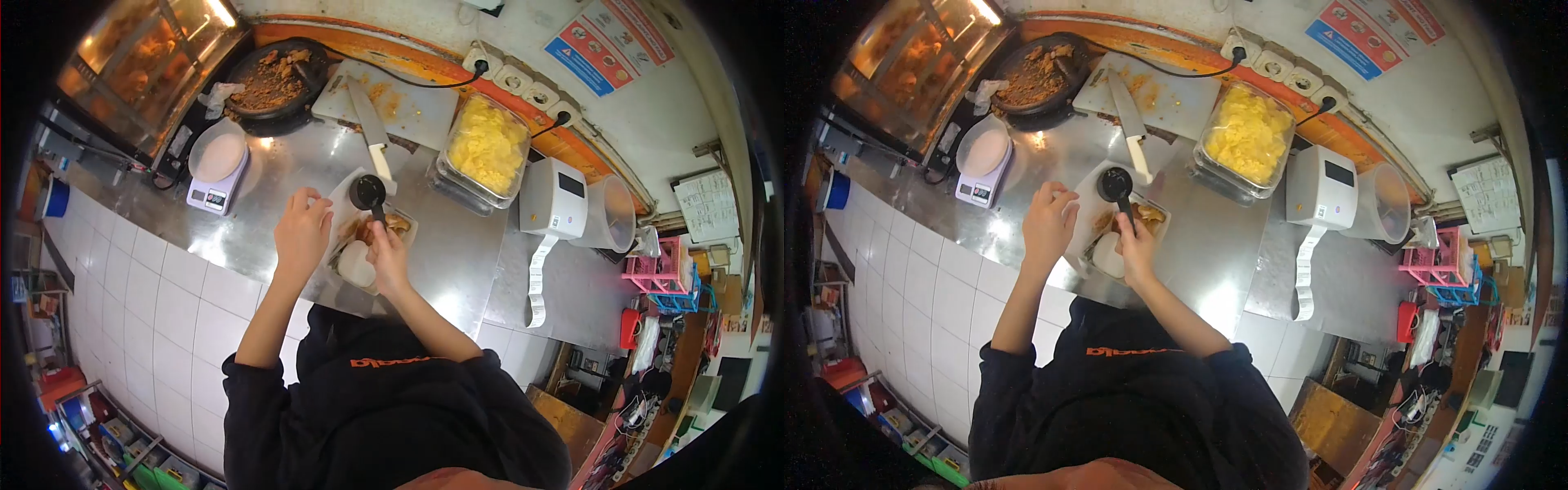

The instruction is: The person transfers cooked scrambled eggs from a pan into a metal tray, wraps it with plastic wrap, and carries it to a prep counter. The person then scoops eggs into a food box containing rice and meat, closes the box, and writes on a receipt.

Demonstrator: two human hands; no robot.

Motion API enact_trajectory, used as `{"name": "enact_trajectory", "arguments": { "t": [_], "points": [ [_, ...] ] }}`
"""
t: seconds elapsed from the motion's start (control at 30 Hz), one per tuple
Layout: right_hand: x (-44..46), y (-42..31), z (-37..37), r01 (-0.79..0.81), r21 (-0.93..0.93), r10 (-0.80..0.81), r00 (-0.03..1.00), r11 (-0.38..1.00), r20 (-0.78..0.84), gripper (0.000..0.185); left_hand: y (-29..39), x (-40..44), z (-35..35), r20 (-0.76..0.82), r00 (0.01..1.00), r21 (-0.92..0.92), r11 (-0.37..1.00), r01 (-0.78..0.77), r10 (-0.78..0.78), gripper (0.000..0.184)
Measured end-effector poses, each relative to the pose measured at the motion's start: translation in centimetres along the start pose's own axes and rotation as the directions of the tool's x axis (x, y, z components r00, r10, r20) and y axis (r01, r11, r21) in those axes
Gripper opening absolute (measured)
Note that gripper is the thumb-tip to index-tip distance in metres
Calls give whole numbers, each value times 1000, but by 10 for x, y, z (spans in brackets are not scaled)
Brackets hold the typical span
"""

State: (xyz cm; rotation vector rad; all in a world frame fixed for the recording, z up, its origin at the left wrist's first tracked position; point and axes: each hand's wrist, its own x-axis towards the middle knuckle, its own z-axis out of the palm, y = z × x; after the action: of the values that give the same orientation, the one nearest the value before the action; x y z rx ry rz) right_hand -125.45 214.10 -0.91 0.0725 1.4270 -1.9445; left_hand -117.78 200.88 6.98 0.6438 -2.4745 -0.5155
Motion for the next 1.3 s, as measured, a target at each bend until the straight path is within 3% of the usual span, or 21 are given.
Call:
{"name": "enact_trajectory", "arguments": {
  "t": [0.07,0.17,0.23,0.3,0.37,0.43,0.5,0.53,0.6,0.67,0.73,0.77,0.8,0.83,0.9,0.93,1.0,1.13,1.2,1.3],
  "points": [
    [-13,-27,-10,51,236,-45,998,970,-33,24,19,-1,-3,-52,996,31,997,-67,68,13],
    [-8,-42,-73,203,191,-173,971,960,-166,25,65,-6,9,-180,977,118,989,-92,112,18],
    [-8,-63,-114,339,180,-286,920,923,-269,22,96,-10,39,-179,960,-233,939,-254,215,21],
    [-10,-85,-154,369,135,-307,889,920,-341,16,132,-2,75,6,958,-382,886,-262,286,20],
    [-12,-99,-190,351,112,-288,882,930,-372,15,163,19,138,68,949,-419,872,-252,307,17],
    [-7,-109,-222,292,68,-230,858,954,-460,5,194,51,204,173,946,-392,901,-188,273,20],
    [0,-115,-253,303,85,-242,877,949,-414,5,224,88,251,300,917,-190,959,-211,261,22],
    [2,-121,-266,293,109,-234,898,950,-373,6,233,101,276,274,922,-199,954,-223,272,22],
    [4,-134,-280,289,101,-237,905,952,-352,7,248,126,319,180,963,-20,980,-200,200,21],
    [12,-144,-288,274,96,-227,913,957,-338,8,245,140,335,233,958,-22,986,-164,164,22],
    [20,-152,-294,227,39,-202,922,973,-331,11,231,133,350,92,953,-8,957,-289,288,21],
    [29,-154,-299,229,2,-217,922,973,-320,11,222,132,344,82,953,-9,956,-292,291,21],
    [40,-157,-301,238,2,-226,923,971,-313,11,211,133,333,105,909,-62,915,-398,403,21],
    [54,-161,-301,265,-117,-288,912,957,-292,10,204,134,326,125,853,-113,861,-495,507,22],
    [91,-167,-300,315,-415,-447,852,853,-272,12,200,137,318,176,828,-115,847,-519,532,23],
    [112,-169,-295,325,-413,-453,852,850,-261,12,197,138,318,232,799,-127,832,-540,554,24],
    [152,-177,-283,290,-909,-821,565,299,-89,25,197,138,325,219,809,-108,838,-535,545,24],
    [203,-188,-268,193,-922,-816,549,336,-183,35,197,131,331,180,843,-2,857,-515,507,25],
    [214,-183,-269,8,-952,-788,563,306,-248,38,198,130,331,162,849,9,860,-511,503,27],
    [223,-175,-269,62,-923,-819,485,380,-305,47,196,132,327,122,835,-46,843,-536,537,29]
  ]
}}
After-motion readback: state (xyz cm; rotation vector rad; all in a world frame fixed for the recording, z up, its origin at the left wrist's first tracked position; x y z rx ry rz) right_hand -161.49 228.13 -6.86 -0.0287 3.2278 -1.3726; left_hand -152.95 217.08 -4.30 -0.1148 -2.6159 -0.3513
